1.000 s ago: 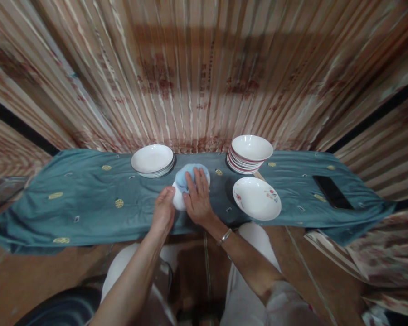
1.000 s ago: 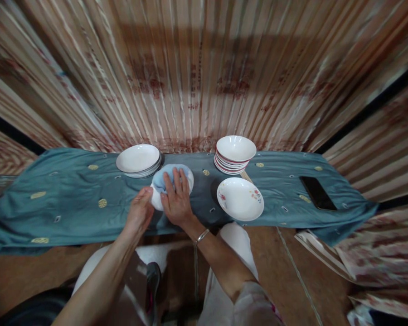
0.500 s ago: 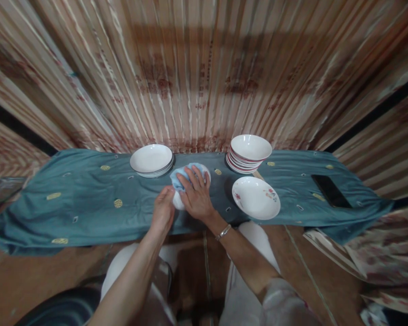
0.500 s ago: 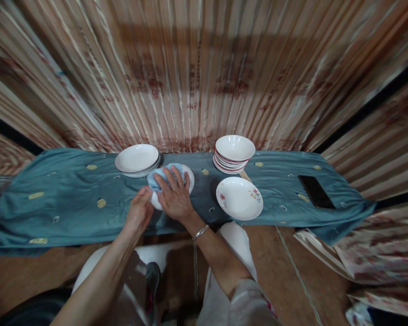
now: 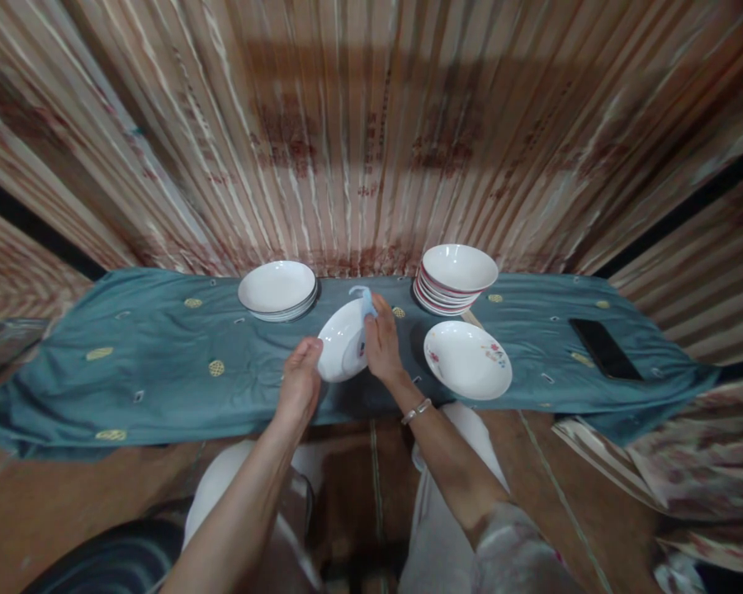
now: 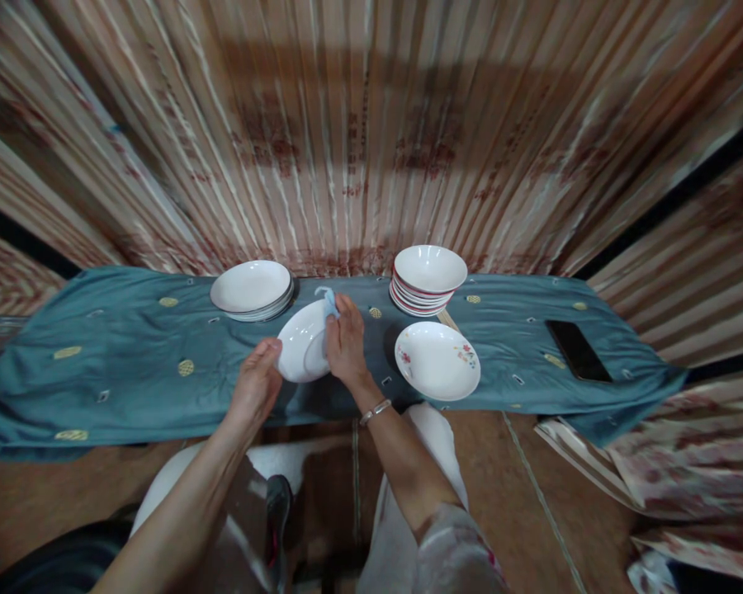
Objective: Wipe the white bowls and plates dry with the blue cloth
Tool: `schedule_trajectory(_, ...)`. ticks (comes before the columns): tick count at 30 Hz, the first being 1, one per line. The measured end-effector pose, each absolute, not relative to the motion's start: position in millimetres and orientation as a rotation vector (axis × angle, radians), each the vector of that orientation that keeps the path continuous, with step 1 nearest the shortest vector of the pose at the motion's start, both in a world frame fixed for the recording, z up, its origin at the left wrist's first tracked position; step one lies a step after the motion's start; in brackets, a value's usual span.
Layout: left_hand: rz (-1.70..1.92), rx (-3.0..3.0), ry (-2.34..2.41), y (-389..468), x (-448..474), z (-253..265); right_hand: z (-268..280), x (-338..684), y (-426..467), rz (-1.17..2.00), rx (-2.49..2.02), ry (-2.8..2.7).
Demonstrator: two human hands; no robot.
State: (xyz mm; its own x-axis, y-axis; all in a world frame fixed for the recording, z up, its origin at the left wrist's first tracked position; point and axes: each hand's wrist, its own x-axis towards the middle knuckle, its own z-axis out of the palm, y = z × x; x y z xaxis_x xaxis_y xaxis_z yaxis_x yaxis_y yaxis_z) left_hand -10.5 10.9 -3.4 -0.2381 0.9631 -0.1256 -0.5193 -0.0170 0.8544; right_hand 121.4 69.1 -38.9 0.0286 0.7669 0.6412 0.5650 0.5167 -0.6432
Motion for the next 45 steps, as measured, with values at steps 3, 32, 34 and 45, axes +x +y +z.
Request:
schedule_trajectory(3, 1.575, 0.62, 1.009, 12, -11, -4, -38, 121, 67, 0.211, -1.154, -1.664)
schedule_trajectory(32, 1.577, 0.623, 0.985, 14, -13, -6, -23, 116, 57, 0.125, -1.253, -1.844)
schedule_trajectory(34, 1.577, 0.605, 0.98, 14, -13, -6, -31, 117, 64, 0.199, -1.271, -1.742)
schedule_trajectory(45, 1.595, 0.559, 0.976, 15, -16, -7, -77, 124, 95, 0.736, -1.263, -1.262)
